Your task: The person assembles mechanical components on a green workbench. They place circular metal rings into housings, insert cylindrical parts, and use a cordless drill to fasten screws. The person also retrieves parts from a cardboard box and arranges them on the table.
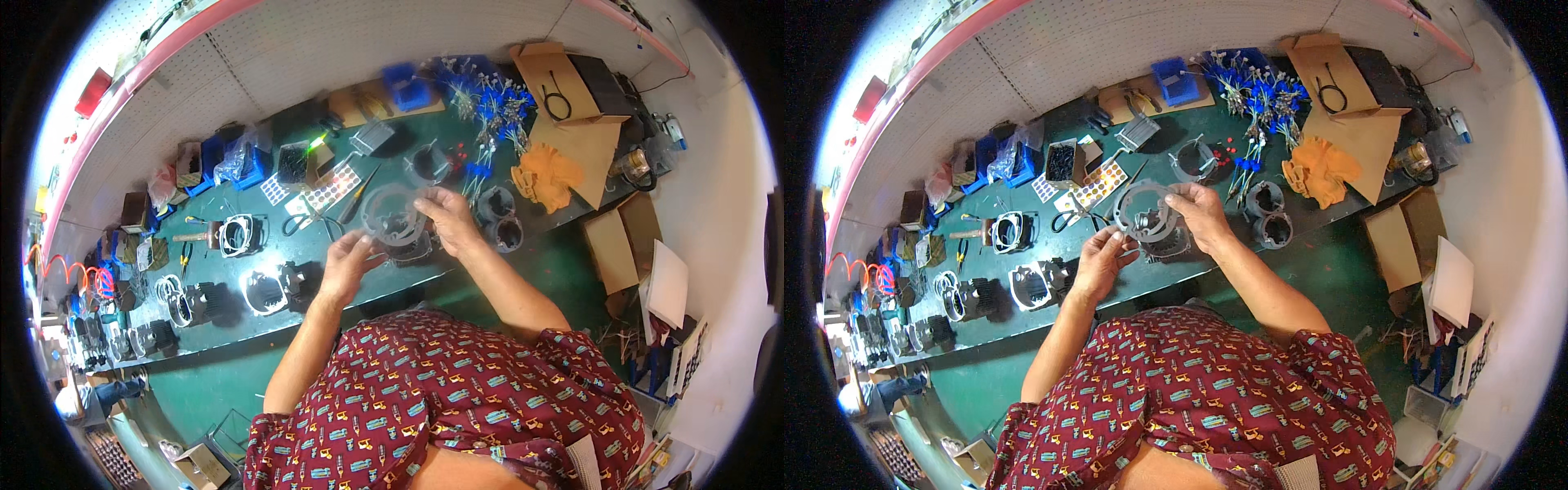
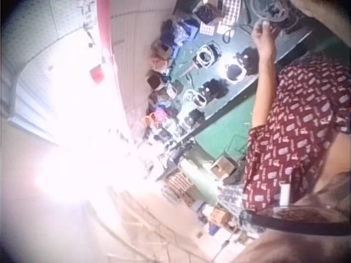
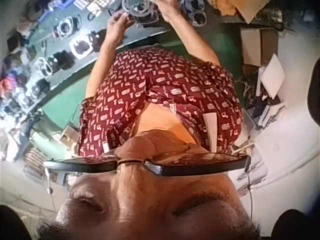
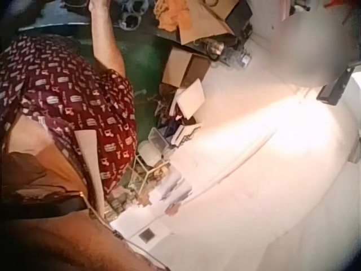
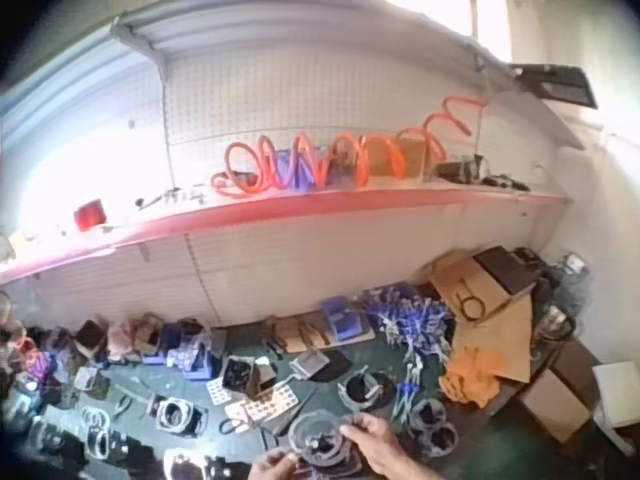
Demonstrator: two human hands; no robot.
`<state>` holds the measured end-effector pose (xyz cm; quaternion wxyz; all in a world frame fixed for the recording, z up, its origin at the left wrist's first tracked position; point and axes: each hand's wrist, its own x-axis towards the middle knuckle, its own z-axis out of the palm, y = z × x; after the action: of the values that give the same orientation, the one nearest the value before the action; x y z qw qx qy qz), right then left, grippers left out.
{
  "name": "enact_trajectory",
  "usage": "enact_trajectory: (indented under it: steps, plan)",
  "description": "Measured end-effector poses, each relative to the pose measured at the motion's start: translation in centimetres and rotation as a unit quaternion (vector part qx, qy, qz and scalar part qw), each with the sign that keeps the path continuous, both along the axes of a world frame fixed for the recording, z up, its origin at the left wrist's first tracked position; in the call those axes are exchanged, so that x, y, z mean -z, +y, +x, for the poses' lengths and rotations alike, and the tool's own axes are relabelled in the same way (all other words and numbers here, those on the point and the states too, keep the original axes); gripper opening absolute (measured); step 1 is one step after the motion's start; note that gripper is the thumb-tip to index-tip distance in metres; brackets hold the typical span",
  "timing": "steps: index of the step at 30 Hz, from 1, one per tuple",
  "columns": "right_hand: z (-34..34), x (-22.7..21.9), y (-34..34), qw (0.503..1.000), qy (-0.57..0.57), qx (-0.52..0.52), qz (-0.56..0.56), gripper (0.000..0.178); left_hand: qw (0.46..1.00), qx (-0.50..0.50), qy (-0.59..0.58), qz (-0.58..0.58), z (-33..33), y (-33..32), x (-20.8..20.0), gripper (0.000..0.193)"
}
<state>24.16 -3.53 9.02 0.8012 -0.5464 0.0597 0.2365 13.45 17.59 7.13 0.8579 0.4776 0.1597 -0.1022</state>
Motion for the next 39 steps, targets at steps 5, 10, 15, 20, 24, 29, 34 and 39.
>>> enact_trajectory:
  steps: [5, 10, 15, 20, 24, 29, 34, 39]
  plan:
    - [0.0, 2.1, -1.0, 0.998, -0.06, -0.021, -0.021, 0.017, 0.997, -0.069, -0.004, 0.026, 0.5, -1.6, 1.0, 0.014]
    - [1.1, 2.3, -4.3, 0.999, -0.014, 0.049, 0.008, 0.019, 0.988, -0.126, 0.013, 0.084, 0.7, -1.3, 2.3, 0.013]
    - [1.8, 2.6, -8.0, 0.992, -0.011, 0.124, -0.008, 0.036, 0.982, -0.11, 0.036, 0.15, 1.0, -0.8, 2.0, 0.022]
    - [2.0, 2.7, -8.1, 0.994, -0.063, 0.082, -0.044, 0.033, 0.919, -0.033, -0.023, 0.392, 2.0, -0.3, 2.7, 0.025]
    - [1.4, 4.2, -8.2, 0.976, -0.105, 0.08, -0.172, 0.038, 0.86, -0.022, -0.068, 0.505, 3.2, -0.8, 2.8, 0.022]
    - [-0.5, 7.2, -8.1, 0.96, -0.125, 0.168, -0.188, 0.037, 0.826, 0.039, -0.143, 0.544, 4.9, -2.0, 2.2, 0.022]
    - [-0.1, 6.4, -9.2, 0.924, -0.144, 0.319, -0.151, 0.033, 0.78, 0.092, -0.177, 0.593, 6.4, -2.2, 3.0, 0.021]
    - [-0.2, 6.4, -9.6, 0.916, -0.141, 0.345, -0.15, 0.032, 0.785, 0.086, -0.142, 0.597, 6.9, -1.4, 2.5, 0.023]
